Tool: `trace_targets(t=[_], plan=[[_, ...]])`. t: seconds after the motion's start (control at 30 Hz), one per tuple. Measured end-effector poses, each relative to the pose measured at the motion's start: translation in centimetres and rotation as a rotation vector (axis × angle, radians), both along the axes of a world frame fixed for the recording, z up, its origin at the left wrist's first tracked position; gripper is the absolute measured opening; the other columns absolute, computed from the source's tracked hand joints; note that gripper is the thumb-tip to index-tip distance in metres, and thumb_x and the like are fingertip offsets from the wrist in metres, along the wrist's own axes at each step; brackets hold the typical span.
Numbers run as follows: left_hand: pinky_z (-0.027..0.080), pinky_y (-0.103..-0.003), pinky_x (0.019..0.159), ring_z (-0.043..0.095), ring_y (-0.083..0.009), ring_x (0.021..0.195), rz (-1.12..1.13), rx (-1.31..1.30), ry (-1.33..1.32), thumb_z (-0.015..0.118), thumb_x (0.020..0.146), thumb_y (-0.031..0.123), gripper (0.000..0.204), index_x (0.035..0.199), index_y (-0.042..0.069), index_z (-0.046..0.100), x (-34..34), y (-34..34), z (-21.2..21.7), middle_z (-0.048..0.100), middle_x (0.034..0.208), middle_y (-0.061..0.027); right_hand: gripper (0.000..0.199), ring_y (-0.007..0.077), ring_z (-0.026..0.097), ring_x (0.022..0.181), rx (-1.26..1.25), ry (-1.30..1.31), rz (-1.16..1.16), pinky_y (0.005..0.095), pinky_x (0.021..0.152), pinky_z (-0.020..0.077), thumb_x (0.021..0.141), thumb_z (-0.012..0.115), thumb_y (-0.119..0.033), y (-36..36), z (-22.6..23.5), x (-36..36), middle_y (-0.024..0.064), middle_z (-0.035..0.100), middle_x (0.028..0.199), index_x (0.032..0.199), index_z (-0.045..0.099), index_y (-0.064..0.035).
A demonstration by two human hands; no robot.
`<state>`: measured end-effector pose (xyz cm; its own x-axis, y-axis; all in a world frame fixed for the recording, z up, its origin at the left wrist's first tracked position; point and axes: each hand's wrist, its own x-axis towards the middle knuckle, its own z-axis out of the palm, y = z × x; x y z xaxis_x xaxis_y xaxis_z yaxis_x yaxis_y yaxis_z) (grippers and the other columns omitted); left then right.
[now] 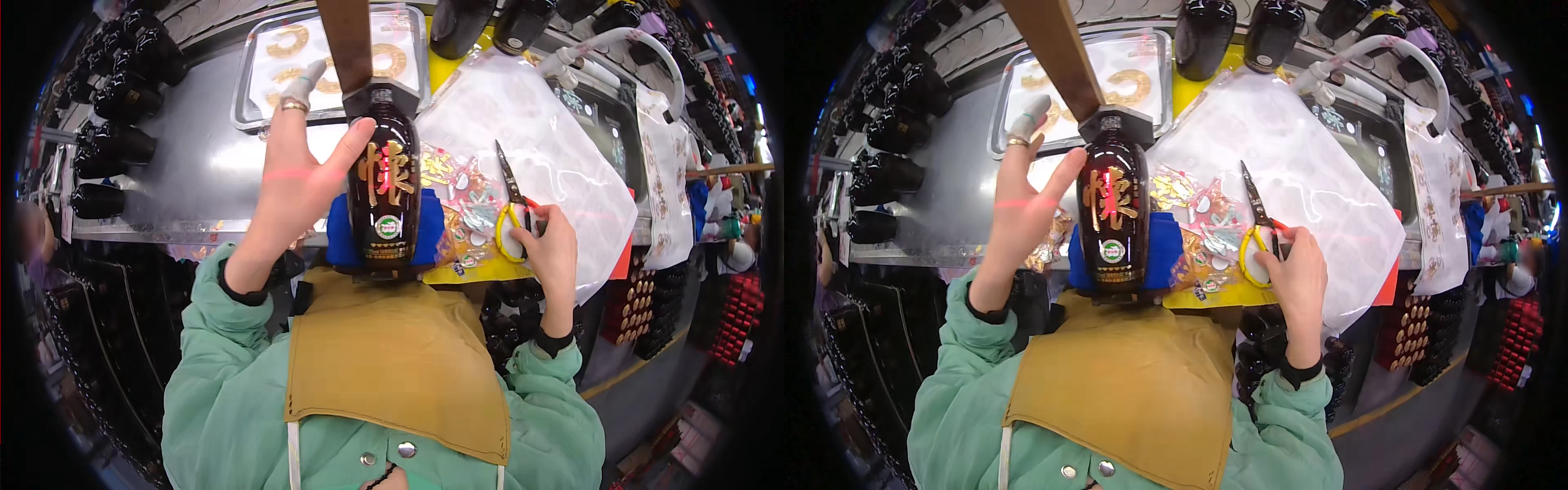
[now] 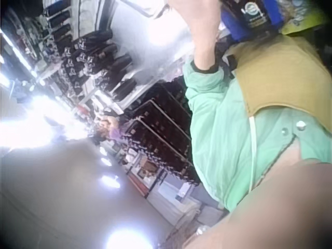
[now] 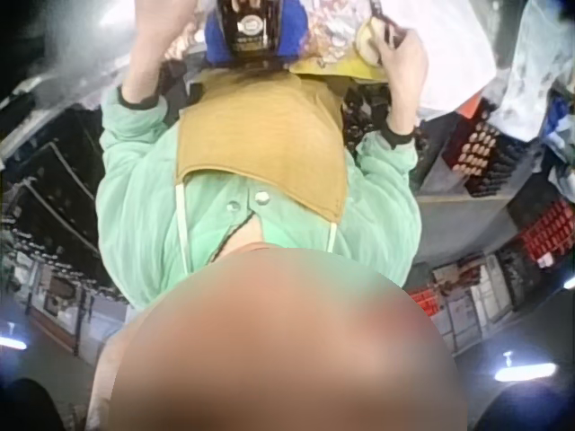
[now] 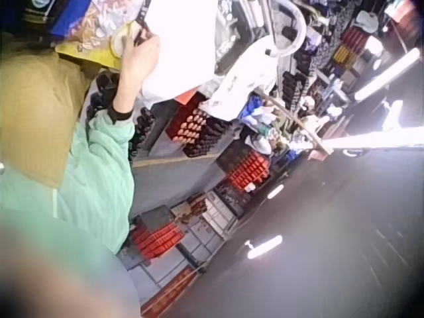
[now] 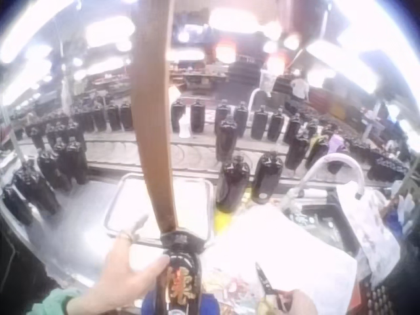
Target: Applying labels and decorative elements to large glass bottles on a production line.
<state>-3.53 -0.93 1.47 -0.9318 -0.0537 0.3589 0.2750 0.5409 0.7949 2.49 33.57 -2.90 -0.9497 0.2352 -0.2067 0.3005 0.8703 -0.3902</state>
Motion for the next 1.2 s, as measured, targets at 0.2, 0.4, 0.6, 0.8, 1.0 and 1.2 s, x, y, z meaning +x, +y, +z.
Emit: trace_targets(t=[0.2,0.4,0.6,0.8,1.0,1.2], plan=[[0.036,-0.042,0.113,0.048,-0.0344,0.134,-0.079,-0.127,0.032,0.079,0.087,0.021,0.068,0.143,-0.004,0.048,-1.2,1.3,3.6,0.052,0.141,-0.0237,0.04,0.0384,0.068,0.091,0.02,-0.018,0.037,0.0457,0.08,0.0533,0.077,0.081,-0.024,0.4,-0.1,0.6,0.0203,0.07,0.096,0.105,0.066,0.0005],[0.03,-0.052,0.114,0.032,-0.0464,0.139,-0.039,-0.513,0.26,0.082,0.081,0.018,0.075,0.144,0.001,0.047,-0.4,3.6,6.2,0.036,0.151,-0.027,0.033,0.0373,0.07,0.08,-0.006,0.093,0.011,0.0426,0.073,0.0532,0.082,0.076,-0.021,0.2,0.0,0.7,0.0234,0.07,0.087,0.101,0.066,0.0045],[0.052,-0.046,0.091,0.066,-0.0377,0.107,-0.693,-0.692,-0.038,0.08,0.082,0.029,0.051,0.12,-0.001,0.064,-0.3,9.3,12.3,0.069,0.112,-0.0215,0.034,0.0175,0.064,0.072,-0.593,0.378,-0.274,0.0314,0.068,0.0524,0.083,0.074,-0.011,2.5,-1.2,1.4,0.0083,0.064,0.08,0.109,0.058,0.0021],[0.056,-0.05,0.08,0.07,-0.04,0.095,-0.949,-0.925,0.013,0.079,0.081,0.034,0.048,0.114,0.0,0.066,-13.8,27.4,5.5,0.072,0.1,-0.0206,0.016,0.0031,0.047,0.064,-1.22,0.688,-0.484,0.0211,0.055,0.0382,0.1,0.062,-0.01,1.1,1.1,1.5,-0.0032,0.052,0.083,0.114,0.056,-0.0042],[0.06,-0.047,0.074,0.075,-0.0343,0.091,-0.672,-0.794,0.204,0.069,0.08,0.011,0.018,0.096,0.005,0.074,-23.9,39.8,-9.2,0.075,0.093,-0.0143,0.014,0.0075,0.052,0.07,-1.502,0.695,-0.513,0.0218,0.061,0.042,0.097,0.063,-0.005,1.6,0.8,6.5,0.001,0.054,0.089,0.109,0.055,-0.0019],[0.059,-0.04,0.069,0.076,-0.0256,0.088,-0.536,-0.895,0.181,0.071,0.083,0.015,0.015,0.096,0.012,0.078,-27.1,43.8,-14.2,0.077,0.092,-0.0074,0.029,0.0094,0.052,0.073,-1.401,0.718,-0.598,0.0226,0.062,0.0418,0.093,0.071,-0.015,2.3,-1.6,11.1,0.0026,0.055,0.089,0.112,0.055,0.001]])
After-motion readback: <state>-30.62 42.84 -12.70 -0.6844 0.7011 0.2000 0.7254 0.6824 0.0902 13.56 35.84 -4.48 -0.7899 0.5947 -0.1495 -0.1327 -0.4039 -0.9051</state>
